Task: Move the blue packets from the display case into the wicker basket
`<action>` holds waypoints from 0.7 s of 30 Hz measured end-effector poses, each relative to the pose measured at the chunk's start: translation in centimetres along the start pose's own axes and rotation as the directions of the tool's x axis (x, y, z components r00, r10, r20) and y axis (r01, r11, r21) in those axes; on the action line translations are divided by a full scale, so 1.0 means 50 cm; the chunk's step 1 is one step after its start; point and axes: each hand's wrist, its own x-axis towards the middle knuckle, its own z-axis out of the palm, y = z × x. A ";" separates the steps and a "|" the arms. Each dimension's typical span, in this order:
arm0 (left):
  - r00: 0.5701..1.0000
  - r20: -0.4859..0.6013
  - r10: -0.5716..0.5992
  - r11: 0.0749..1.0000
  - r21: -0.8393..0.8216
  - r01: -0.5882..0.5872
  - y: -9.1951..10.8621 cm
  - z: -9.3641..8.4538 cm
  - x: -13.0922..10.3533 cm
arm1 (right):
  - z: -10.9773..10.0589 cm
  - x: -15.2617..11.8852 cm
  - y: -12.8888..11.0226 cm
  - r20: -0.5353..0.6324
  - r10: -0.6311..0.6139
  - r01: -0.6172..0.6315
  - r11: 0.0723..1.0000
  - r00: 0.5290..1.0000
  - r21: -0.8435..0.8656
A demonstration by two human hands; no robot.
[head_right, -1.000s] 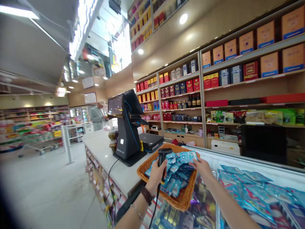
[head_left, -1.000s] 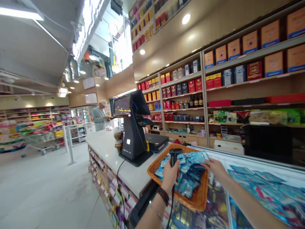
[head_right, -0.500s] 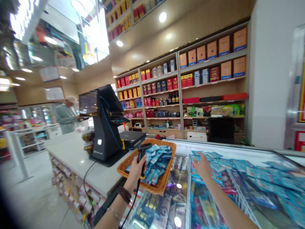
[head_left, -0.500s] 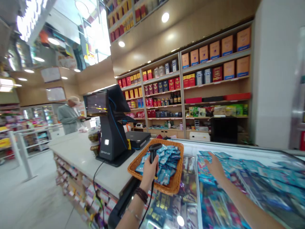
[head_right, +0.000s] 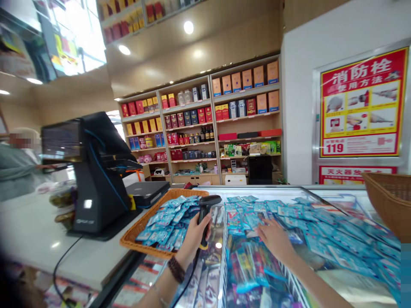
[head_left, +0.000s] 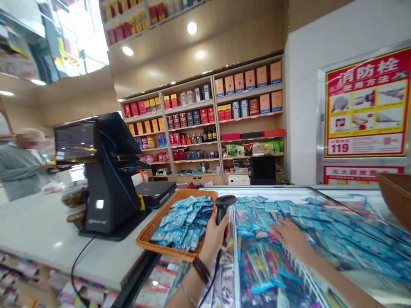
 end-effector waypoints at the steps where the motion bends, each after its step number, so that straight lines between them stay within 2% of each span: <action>1: 1.000 0.015 -0.010 1.000 -0.006 0.010 -0.010 0.014 0.002 | 0.000 -0.009 -0.003 -0.030 0.016 -0.016 1.000 0.999 -0.006; 3: 0.999 0.034 -0.033 0.999 -0.008 0.034 -0.032 0.038 0.006 | 0.003 -0.016 -0.008 -0.093 0.109 -0.113 0.993 0.990 -0.028; 5: 0.997 0.046 -0.062 0.998 -0.008 0.063 -0.055 0.058 0.007 | 0.008 -0.004 -0.014 -0.131 0.253 -0.259 0.965 0.959 -0.036; 8: 0.994 0.063 -0.095 0.995 -0.024 0.096 -0.091 0.079 0.003 | 0.018 0.035 -0.024 -0.117 0.407 -0.399 0.913 0.906 0.089; 11: 0.989 0.088 -0.116 0.993 -0.019 0.118 -0.131 0.093 -0.002 | 0.030 0.061 -0.031 -0.088 0.411 -0.369 0.879 0.907 0.302; 15: 0.985 0.099 -0.142 0.990 0.026 0.140 -0.187 0.108 -0.012 | 0.046 0.041 -0.034 -0.105 0.414 -0.331 0.834 0.904 0.441; 18: 0.980 0.101 -0.174 0.985 0.038 0.171 -0.217 0.118 -0.023 | 0.049 0.015 -0.037 -0.099 0.459 -0.301 0.715 0.883 0.631; 20: 0.976 0.120 -0.180 0.983 0.042 0.176 -0.225 0.120 -0.033 | 0.046 0.006 -0.042 -0.090 0.486 -0.265 0.613 0.869 0.745; 21: 0.975 0.130 -0.180 0.983 0.046 0.176 -0.226 0.121 -0.038 | 0.044 0.004 -0.045 -0.107 0.495 -0.244 0.591 0.862 0.769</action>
